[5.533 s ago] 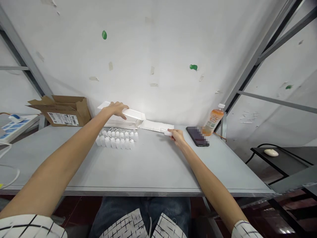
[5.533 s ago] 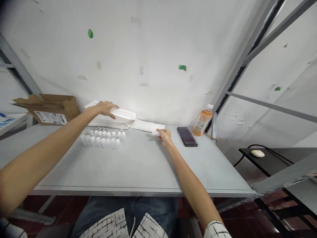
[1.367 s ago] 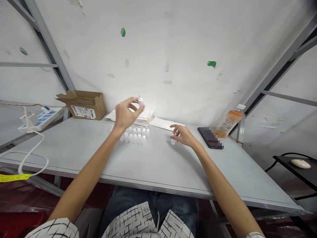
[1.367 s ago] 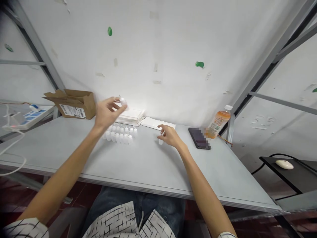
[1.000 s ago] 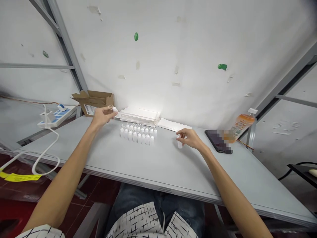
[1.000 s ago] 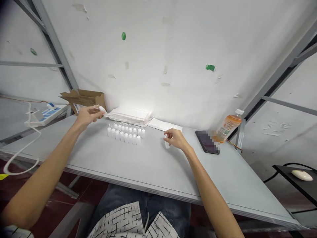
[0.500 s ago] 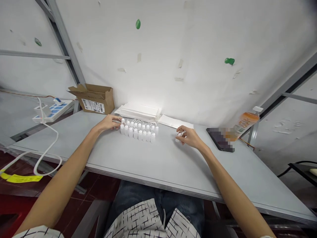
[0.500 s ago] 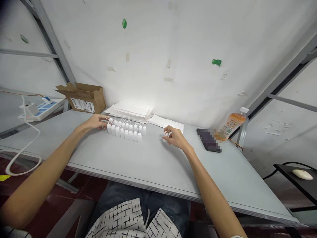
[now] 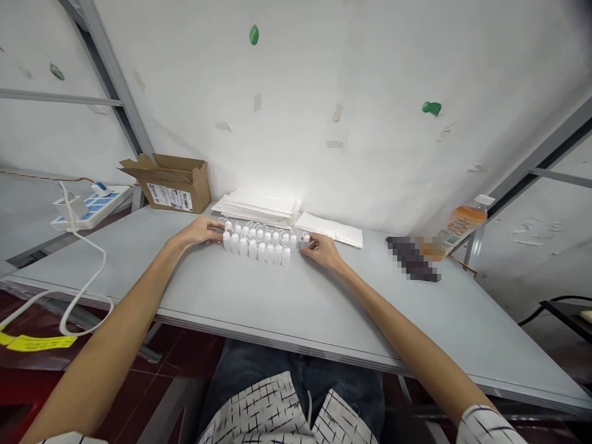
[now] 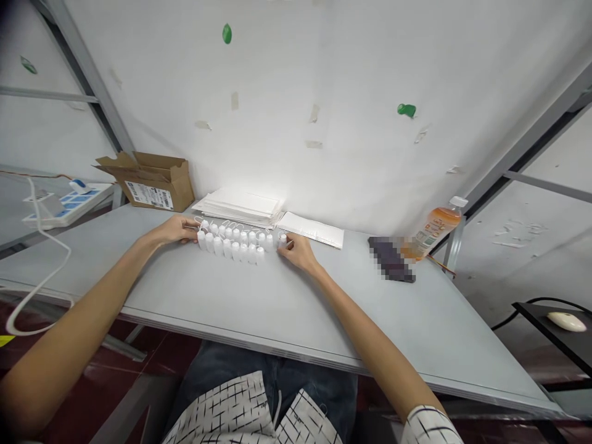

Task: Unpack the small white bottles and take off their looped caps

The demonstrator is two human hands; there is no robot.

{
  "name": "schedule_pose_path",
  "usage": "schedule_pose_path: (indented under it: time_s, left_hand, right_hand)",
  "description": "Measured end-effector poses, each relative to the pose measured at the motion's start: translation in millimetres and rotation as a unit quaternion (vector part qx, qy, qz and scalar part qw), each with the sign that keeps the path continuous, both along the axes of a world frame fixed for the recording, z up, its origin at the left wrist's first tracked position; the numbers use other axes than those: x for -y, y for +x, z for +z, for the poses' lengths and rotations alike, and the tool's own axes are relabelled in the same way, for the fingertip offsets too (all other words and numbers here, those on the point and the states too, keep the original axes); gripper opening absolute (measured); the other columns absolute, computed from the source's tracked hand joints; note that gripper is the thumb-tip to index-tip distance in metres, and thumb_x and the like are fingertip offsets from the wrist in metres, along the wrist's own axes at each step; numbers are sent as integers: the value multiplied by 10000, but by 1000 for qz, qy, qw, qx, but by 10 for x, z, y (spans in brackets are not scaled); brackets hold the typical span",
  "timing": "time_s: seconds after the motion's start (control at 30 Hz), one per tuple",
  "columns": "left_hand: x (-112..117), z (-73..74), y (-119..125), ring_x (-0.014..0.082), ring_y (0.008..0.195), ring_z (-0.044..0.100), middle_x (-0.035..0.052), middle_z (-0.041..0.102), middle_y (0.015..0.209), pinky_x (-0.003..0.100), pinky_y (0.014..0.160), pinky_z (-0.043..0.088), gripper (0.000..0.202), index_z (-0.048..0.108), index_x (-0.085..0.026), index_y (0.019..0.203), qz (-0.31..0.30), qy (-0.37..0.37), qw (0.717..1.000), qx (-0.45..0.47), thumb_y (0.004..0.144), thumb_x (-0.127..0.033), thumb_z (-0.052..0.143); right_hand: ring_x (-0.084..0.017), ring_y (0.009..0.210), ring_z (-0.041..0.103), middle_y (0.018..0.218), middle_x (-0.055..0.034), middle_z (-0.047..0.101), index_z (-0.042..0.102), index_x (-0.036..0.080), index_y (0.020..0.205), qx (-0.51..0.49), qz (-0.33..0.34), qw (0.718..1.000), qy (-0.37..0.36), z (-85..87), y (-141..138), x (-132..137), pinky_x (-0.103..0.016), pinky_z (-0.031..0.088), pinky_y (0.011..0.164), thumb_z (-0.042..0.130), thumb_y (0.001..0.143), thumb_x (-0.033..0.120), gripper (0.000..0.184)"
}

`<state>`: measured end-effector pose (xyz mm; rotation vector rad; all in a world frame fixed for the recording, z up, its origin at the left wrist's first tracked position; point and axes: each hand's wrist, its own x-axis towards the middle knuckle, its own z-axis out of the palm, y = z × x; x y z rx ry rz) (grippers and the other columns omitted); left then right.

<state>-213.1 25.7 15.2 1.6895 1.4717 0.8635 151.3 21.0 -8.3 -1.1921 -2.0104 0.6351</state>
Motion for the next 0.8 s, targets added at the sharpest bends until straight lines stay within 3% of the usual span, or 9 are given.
schedule_pose_path:
  time_s: [0.23,0.4,0.53,0.67,0.73,0.8]
  left_hand:
    - [-32,-58,-35,121,482,499,32,650,554,205,397,340,247,757,-171,742,14,-9,1000,17,506,-243,753]
    - [41,11,-24,164,580,592,57,696,638,218,435,378,291,751,-149,783,0,-16,999,35,498,-208,768]
    - [150,116,-36,176,620,622,59,706,699,234,471,417,374,741,-148,888,5,-16,999,29,538,-271,790]
    - [255,271,10,135,572,578,33,667,652,219,476,396,388,730,-153,955,124,120,985,11,659,-403,733]
    - [304,384,119,101,519,520,14,643,627,212,491,390,352,730,-160,944,177,217,960,3,727,-432,675]
    - [349,519,309,80,483,480,14,658,679,220,510,408,307,729,-168,889,180,293,939,3,769,-432,631]
  right_hand:
    - [-132,632,576,781,2,644,635,184,828,-18,31,999,16,-62,-88,-7,-259,461,650,629,696,285,166]
    - [-121,620,563,846,-3,646,640,182,925,-37,44,998,-6,-65,-68,7,-264,468,642,656,693,291,256]
    - [-103,631,579,1026,-47,624,604,183,1124,-56,38,996,-50,-32,-40,29,-283,495,673,714,653,282,493]
    - [-130,756,644,1198,-103,544,483,232,1313,-87,50,989,-109,52,90,91,-315,545,719,776,609,298,765]
    - [-157,841,661,1250,-117,516,455,264,1339,-100,50,985,-129,99,217,116,-320,560,715,789,601,304,811]
    - [-169,844,663,1261,-121,521,474,277,1325,-98,38,984,-140,136,386,118,-300,558,640,786,604,293,785]
